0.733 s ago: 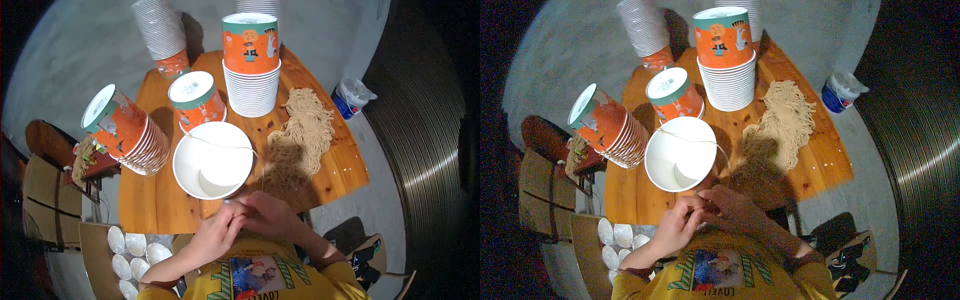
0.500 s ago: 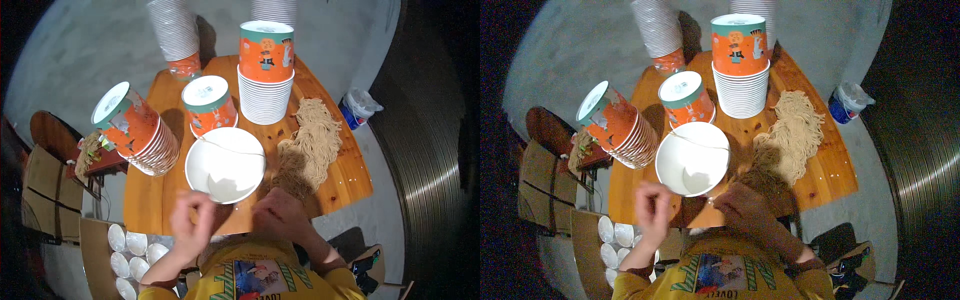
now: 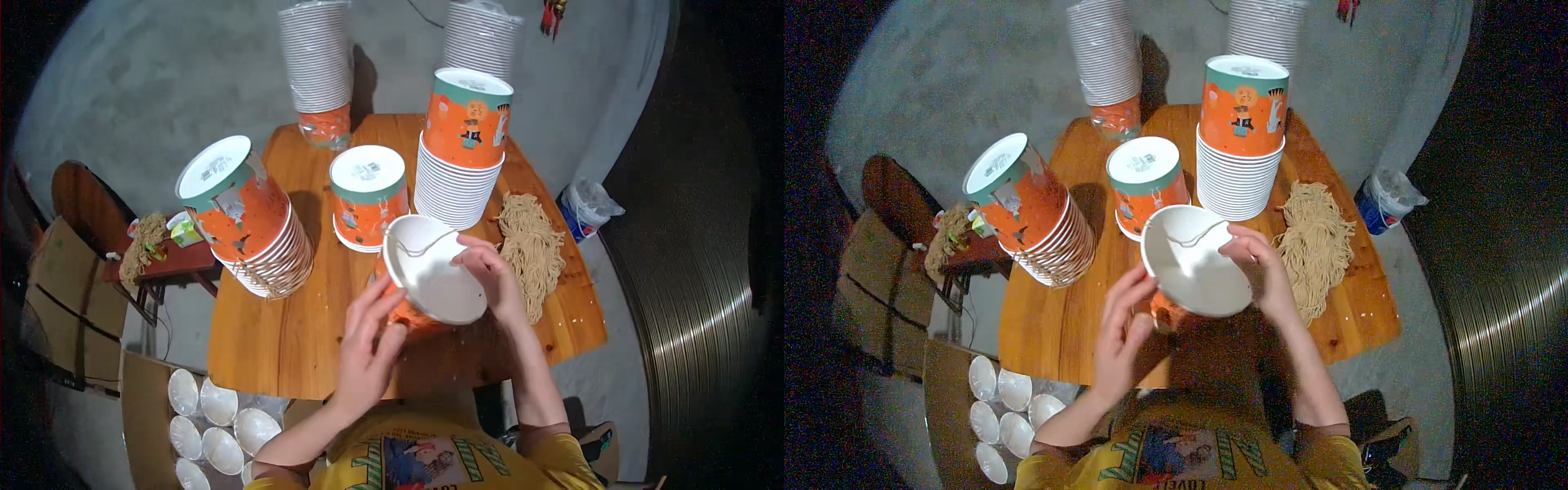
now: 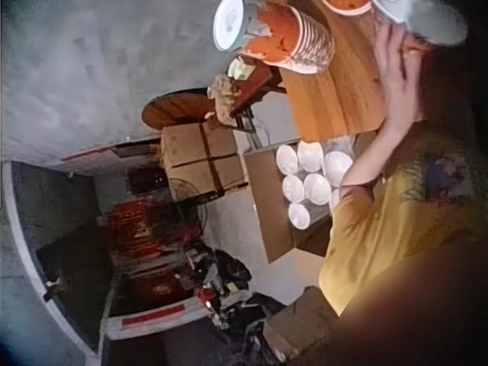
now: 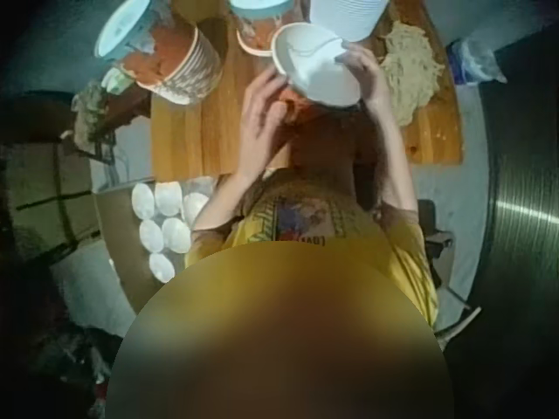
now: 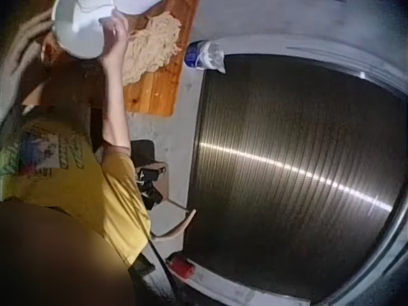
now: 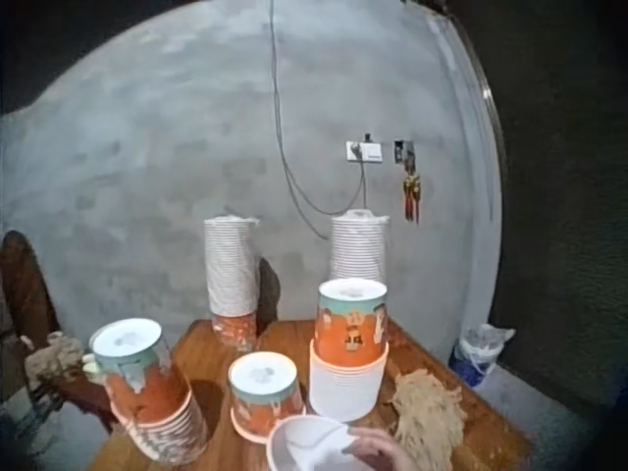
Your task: Threading string through paper bowls to assemble them for manufacturing/packaging.
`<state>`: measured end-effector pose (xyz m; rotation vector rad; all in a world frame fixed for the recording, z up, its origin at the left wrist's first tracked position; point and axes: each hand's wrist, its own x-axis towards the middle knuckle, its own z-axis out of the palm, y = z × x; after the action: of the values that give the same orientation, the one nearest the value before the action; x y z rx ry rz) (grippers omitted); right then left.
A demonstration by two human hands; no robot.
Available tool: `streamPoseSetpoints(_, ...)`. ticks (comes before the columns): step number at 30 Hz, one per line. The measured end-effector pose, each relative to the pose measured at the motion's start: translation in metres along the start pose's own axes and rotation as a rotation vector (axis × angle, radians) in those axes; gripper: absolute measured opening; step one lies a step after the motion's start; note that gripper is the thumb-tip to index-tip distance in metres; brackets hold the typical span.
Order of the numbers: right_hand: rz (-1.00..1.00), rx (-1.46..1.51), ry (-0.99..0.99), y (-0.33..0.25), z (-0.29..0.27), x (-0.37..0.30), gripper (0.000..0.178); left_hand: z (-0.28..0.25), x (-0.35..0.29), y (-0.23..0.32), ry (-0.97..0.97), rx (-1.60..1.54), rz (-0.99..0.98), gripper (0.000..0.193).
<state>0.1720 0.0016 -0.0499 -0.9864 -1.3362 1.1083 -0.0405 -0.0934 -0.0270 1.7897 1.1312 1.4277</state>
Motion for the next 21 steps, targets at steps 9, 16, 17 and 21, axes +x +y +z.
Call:
streamPoseSetpoints(9,0.202,0.278,-0.127,0.025,-0.007,0.001,0.029,0.023,0.002,-0.002,0.164,0.071,0.091,0.036)
streamPoseSetpoints(16,0.253,0.246,-0.194,0.005,0.014,0.005,0.025,-0.005,0.037,-0.015,0.235,0.065,-0.101,0.026)
streamPoseSetpoints(17,0.294,0.179,-0.214,0.006,0.016,0.007,0.024,-0.007,0.038,-0.021,0.209,0.091,-0.026,0.026)
streamPoseSetpoints(21,0.059,-0.072,-0.386,0.024,0.009,0.028,0.022,-0.005,0.043,-0.012,0.162,0.047,0.082,0.031)
